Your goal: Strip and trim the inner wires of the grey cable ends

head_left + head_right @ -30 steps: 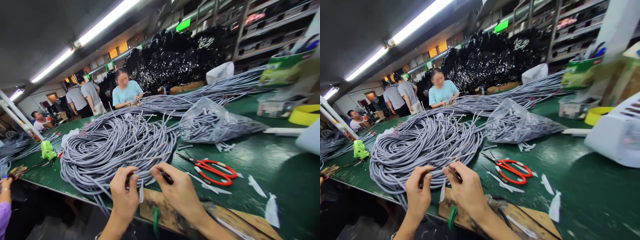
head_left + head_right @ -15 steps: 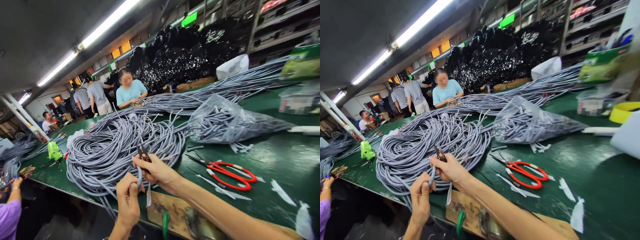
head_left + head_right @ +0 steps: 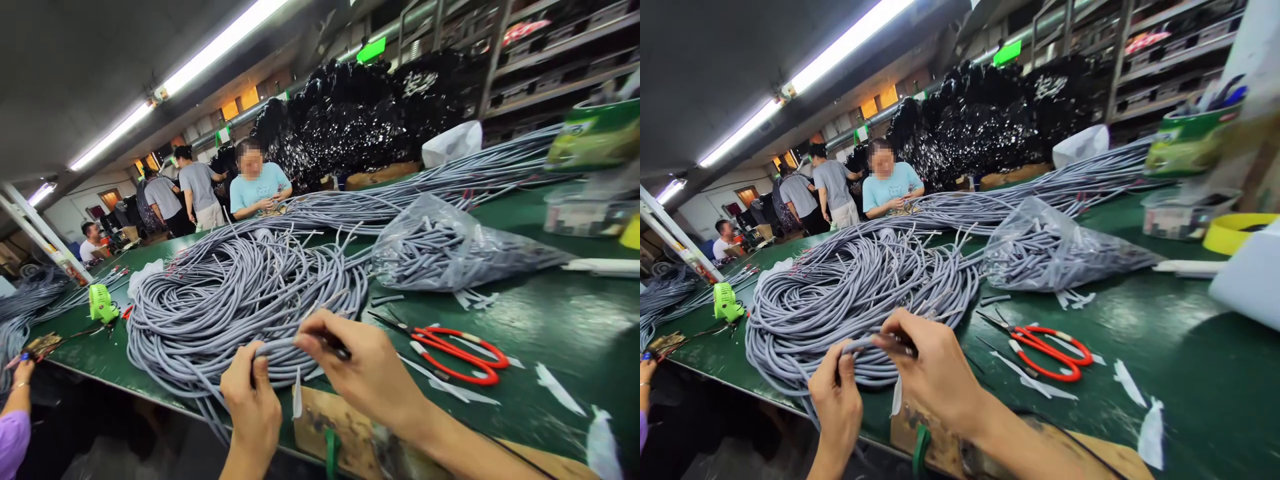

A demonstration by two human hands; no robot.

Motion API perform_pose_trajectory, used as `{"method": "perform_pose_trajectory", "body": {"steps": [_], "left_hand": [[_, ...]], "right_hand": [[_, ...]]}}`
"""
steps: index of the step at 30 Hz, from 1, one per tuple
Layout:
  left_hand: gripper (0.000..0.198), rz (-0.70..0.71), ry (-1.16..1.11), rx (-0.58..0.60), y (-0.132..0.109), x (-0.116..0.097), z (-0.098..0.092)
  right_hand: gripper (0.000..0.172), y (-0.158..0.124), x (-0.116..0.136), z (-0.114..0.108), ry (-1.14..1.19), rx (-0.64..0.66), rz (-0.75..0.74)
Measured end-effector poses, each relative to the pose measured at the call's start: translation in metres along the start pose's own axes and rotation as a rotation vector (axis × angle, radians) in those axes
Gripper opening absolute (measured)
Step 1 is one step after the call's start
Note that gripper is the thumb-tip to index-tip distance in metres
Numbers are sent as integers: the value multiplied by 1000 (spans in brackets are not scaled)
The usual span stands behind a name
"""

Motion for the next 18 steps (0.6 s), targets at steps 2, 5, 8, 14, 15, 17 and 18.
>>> {"method": "perform_pose_trajectory", "body": {"steps": [2, 5, 8, 14, 15, 17, 18], "left_hand": [[30, 20, 67, 79, 1, -7, 7], [41, 131, 43, 266, 1, -19, 17], [44, 190, 0, 259, -1, -19, 10], [31, 232, -50, 39, -12, -3, -7], [28, 249, -50, 21, -14, -3, -8], [25, 268, -41, 37, -14, -4, -6], [25, 268, -34, 78, -13, -6, -3]], "right_hand": [[16, -1, 22, -5, -20, 13, -164], [16, 16, 13, 1, 153, 61, -50], [31, 23, -34, 44, 587, 253, 457], [50, -25, -60, 116, 917, 501, 774], [50, -31, -61, 119, 930, 502, 793], [50, -35, -66, 112, 891, 436, 801], [49, -32, -68, 102, 853, 378, 796]]}}
Point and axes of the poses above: each hand's wrist, its own y-axis towards the middle knuckle, its own z-axis out of the palm, x = y × z, the point moved 8 cm from there along y, towards the middle knuckle, and after that the axes turned 5 degrees about y, right-handed, at the moved point
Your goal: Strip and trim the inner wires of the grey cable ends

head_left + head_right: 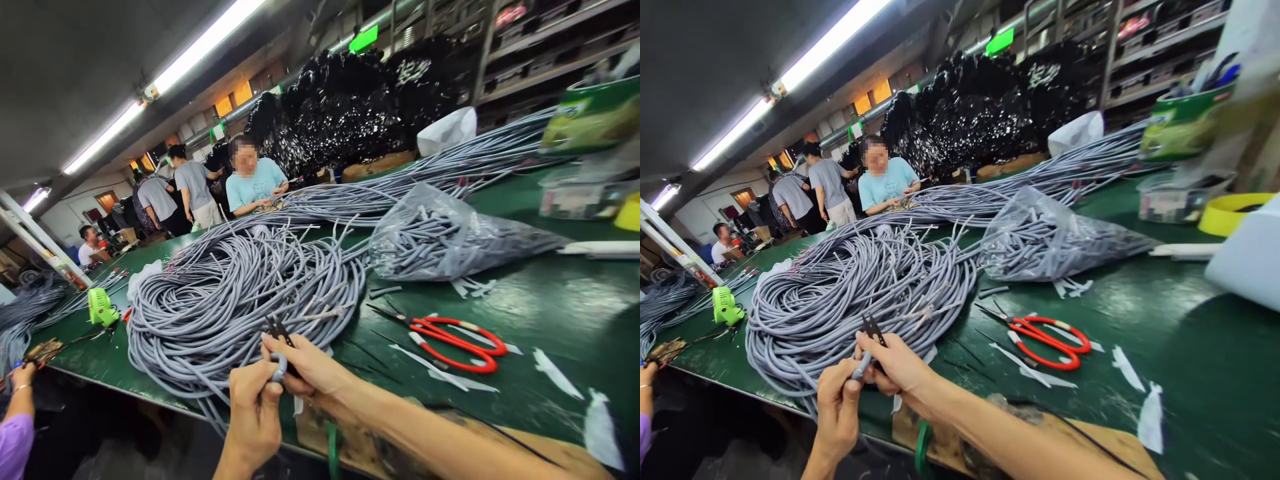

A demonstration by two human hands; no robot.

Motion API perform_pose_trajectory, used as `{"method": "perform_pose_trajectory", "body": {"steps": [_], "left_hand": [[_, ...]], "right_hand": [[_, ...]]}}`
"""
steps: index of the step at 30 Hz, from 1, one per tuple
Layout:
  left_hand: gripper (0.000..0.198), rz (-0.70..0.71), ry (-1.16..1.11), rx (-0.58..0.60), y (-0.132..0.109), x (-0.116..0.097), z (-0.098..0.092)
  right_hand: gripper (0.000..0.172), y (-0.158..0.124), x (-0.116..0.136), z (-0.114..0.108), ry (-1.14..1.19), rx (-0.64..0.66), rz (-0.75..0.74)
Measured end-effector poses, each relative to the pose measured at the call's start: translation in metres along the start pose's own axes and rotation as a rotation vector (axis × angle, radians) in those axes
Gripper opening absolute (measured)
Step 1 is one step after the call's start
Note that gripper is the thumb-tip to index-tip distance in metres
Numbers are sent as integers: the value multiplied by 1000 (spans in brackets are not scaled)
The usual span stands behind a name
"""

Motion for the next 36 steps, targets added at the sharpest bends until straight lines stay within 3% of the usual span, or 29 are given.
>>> {"method": "perform_pose_trajectory", "body": {"steps": [3, 4, 7, 9, 12, 16, 18, 21, 24, 27, 31, 36], "left_hand": [[25, -31, 13, 126, 5, -2, 11], [25, -50, 28, 126, 7, -2, 13], [22, -138, 103, -18, 10, 1, 7], [23, -192, 124, -103, 8, 1, 6], [25, -236, 84, -157, 4, -2, 8], [25, -280, 6, -158, 0, 1, 5], [26, -275, -38, -76, 2, 3, 5], [28, -243, -137, 169, 5, 4, 12], [30, -247, -240, 401, 3, 2, 19], [37, -246, -299, 616, -1, -4, 29], [46, -182, -401, 859, -10, -17, 45], [55, 48, -376, 951, -30, -21, 52]], "right_hand": [[45, -18, 37, -29, -122, -208, -163], [40, -28, 56, -35, -254, -277, -294], [27, -60, 83, -32, -652, -324, -544], [24, -74, 76, -24, -731, -321, -633], [27, -77, 43, -19, -712, -377, -594], [33, -66, 11, -6, -667, -341, -547], [30, -65, 12, -1, -712, -295, -574], [16, -76, 32, 1, -905, -299, -735], [23, -95, 54, 5, -1245, -365, -924], [22, -108, 59, 19, -1595, -280, -1003], [19, -114, 42, 28, -1777, -86, -936], [22, -103, -11, 28, -1734, 163, -822]]}}
Point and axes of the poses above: each hand's wrist, its own y-axis towards the middle knuckle, its own z-axis out of the palm, x = y × z, the point moved 8 cm from there along y, towards the middle knuckle, and after that the axes turned 5 degrees about y, right-handed, at the moved point
